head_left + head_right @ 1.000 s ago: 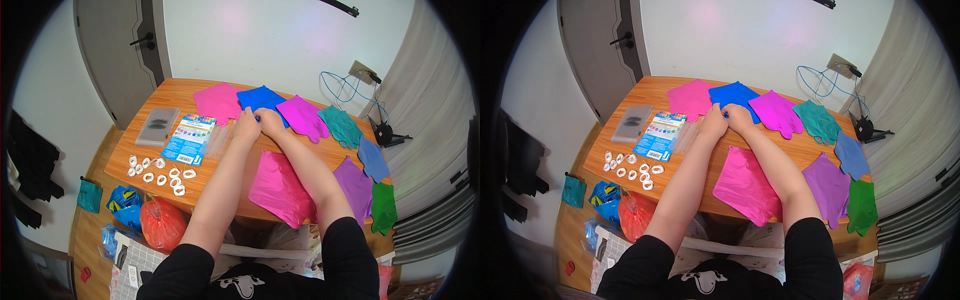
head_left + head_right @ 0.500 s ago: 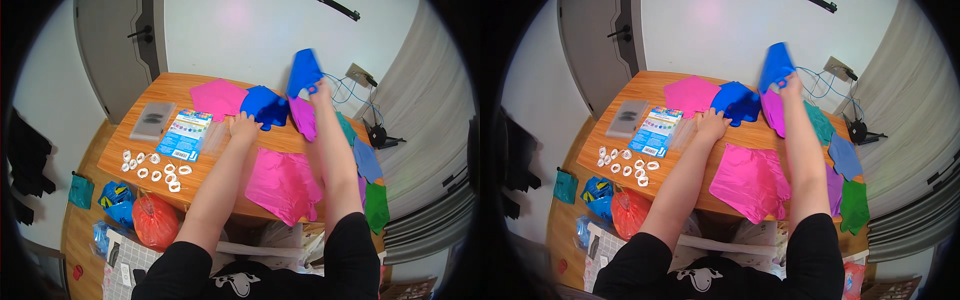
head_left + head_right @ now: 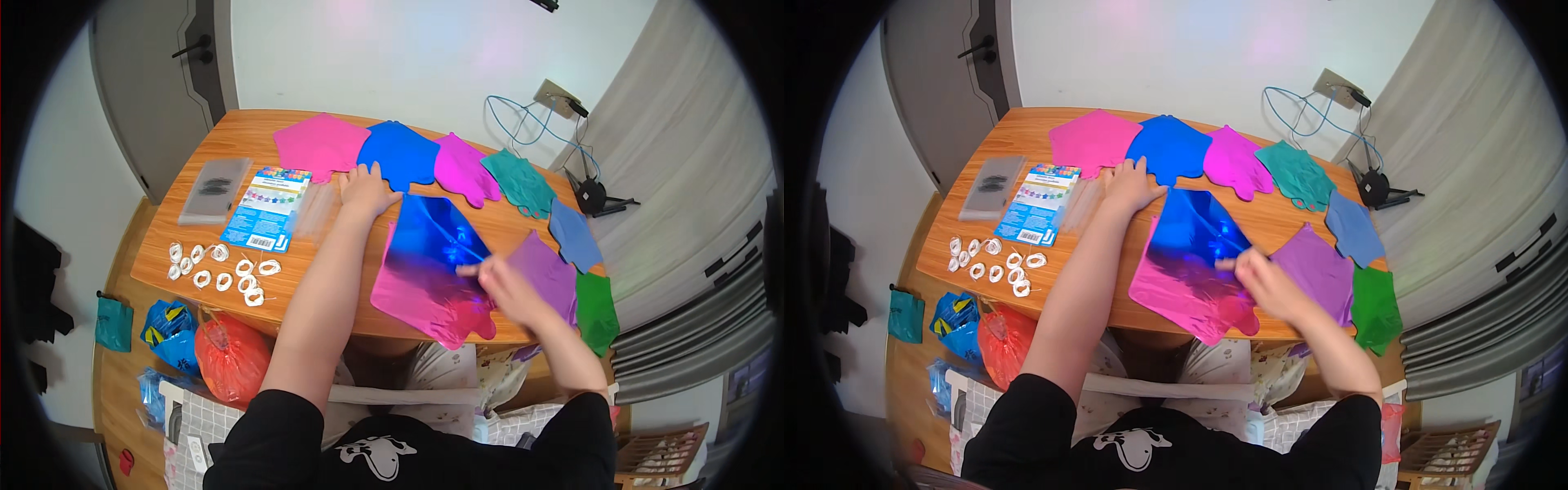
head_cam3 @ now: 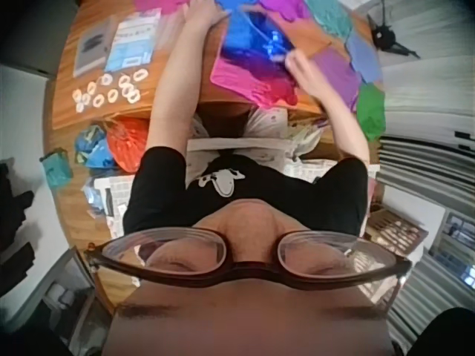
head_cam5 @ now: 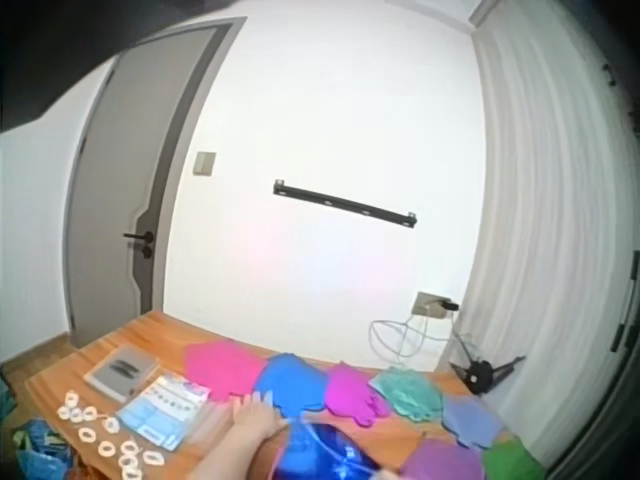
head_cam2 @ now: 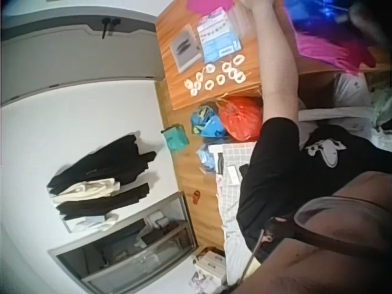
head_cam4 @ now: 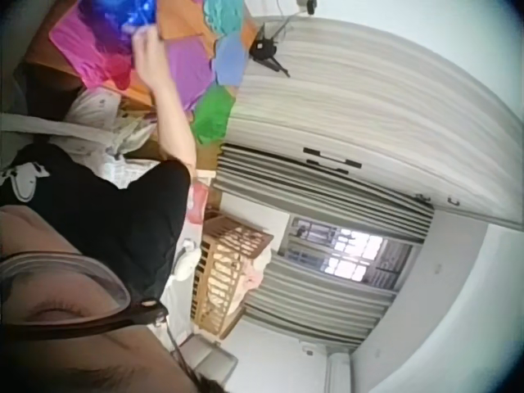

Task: The person stacks deflated foil balloons on the desk, folds the stack into a compact shape, and inserts them into a packaging sleeve by hand.

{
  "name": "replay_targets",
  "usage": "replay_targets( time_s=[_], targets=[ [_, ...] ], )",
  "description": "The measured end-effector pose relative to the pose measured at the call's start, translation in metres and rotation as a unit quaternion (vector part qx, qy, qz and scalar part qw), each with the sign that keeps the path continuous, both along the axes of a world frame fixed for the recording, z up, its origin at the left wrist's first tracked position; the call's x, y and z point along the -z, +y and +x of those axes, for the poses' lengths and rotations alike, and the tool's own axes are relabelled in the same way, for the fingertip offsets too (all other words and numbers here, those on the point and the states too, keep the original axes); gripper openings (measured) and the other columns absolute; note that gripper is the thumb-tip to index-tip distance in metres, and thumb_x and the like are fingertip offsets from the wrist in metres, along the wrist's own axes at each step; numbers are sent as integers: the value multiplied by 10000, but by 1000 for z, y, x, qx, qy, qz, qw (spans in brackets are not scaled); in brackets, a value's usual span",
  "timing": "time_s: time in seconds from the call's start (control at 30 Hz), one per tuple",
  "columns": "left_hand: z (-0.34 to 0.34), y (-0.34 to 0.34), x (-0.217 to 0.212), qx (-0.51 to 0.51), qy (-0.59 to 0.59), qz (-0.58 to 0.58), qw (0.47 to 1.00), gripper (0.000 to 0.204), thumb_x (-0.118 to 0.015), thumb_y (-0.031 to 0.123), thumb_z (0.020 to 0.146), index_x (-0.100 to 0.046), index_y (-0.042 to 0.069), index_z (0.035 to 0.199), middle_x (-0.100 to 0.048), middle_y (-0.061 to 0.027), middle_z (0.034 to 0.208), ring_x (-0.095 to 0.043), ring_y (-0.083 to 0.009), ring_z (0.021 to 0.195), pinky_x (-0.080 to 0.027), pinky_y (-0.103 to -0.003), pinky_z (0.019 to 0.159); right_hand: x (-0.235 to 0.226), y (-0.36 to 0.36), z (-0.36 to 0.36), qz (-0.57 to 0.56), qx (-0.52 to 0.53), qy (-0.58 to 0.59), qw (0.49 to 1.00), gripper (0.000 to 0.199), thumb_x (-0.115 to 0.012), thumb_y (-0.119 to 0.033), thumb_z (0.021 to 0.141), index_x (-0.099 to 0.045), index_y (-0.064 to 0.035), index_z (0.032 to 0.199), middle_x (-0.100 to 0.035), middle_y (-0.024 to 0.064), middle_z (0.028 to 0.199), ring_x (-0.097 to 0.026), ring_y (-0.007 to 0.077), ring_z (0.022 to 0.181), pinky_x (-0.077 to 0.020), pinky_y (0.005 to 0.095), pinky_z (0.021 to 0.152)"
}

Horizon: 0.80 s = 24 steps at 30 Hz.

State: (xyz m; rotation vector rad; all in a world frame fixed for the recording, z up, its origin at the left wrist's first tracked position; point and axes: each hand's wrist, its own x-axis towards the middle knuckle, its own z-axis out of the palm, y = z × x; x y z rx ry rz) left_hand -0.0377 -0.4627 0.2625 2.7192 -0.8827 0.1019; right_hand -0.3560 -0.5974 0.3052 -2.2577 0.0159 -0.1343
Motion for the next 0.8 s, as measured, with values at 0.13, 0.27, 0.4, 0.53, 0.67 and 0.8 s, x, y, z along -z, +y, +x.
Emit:
replay_targets(
  time_s=[0.13,0.27,0.4,0.53,0.67,0.8],
  targets=[
    [-8,-1,-15,10,52,-26,998,769,-577,571,919,-402,104,1505,-487,-167,1463,-427,-327,1385,-244,-558,1142,2,14,-26,-119,-62,-21,991,156,-503,-206,1042,-530,-53,1057,-685,136,1242,-642,291,1153,-487,375,953],
    [-2,2,-15,-8,85,-56,995,752,-566,544,939,-385,103,1520,-443,-170,1519,-416,-329,1407,-230,-552,1154,-6,12,-20,-123,-119,-38,985,186,-530,-203,1022,-608,-36,1043,-706,118,1171,-663,266,1093,-506,371,920],
    [-10,5,-27,2,95,-33,995,731,-556,529,957,-385,80,1509,-444,-199,1492,-424,-338,1385,-244,-535,1150,-24,-19,28,-24,-62,-6,998,244,-573,-240,999,-690,-26,989,-708,113,1013,-669,213,995,-512,361,881],
    [-14,-3,-22,5,54,-30,998,731,-570,515,955,-380,88,1517,-424,-196,1522,-394,-341,1415,-242,-533,1155,-3,-72,134,-206,134,-113,963,253,-639,-268,962,-709,-36,1035,-722,116,1004,-675,263,996,-517,377,883],
    [-18,-11,-11,21,-60,-41,997,711,-576,493,954,-392,97,1515,-395,-171,1558,-363,-346,1440,-224,-546,1173,37,-96,175,-335,141,-162,917,241,-677,-255,922,-734,-53,1040,-726,148,994,-686,300,957,-531,411,842],
    [-16,-28,-13,160,59,-101,980,675,-584,462,948,-428,107,1500,-374,-123,1585,-331,-314,1468,-200,-550,1198,42,-97,194,-298,185,-182,919,220,-706,-265,880,-759,-71,968,-727,154,932,-694,334,893,-538,454,792]
  ],
)
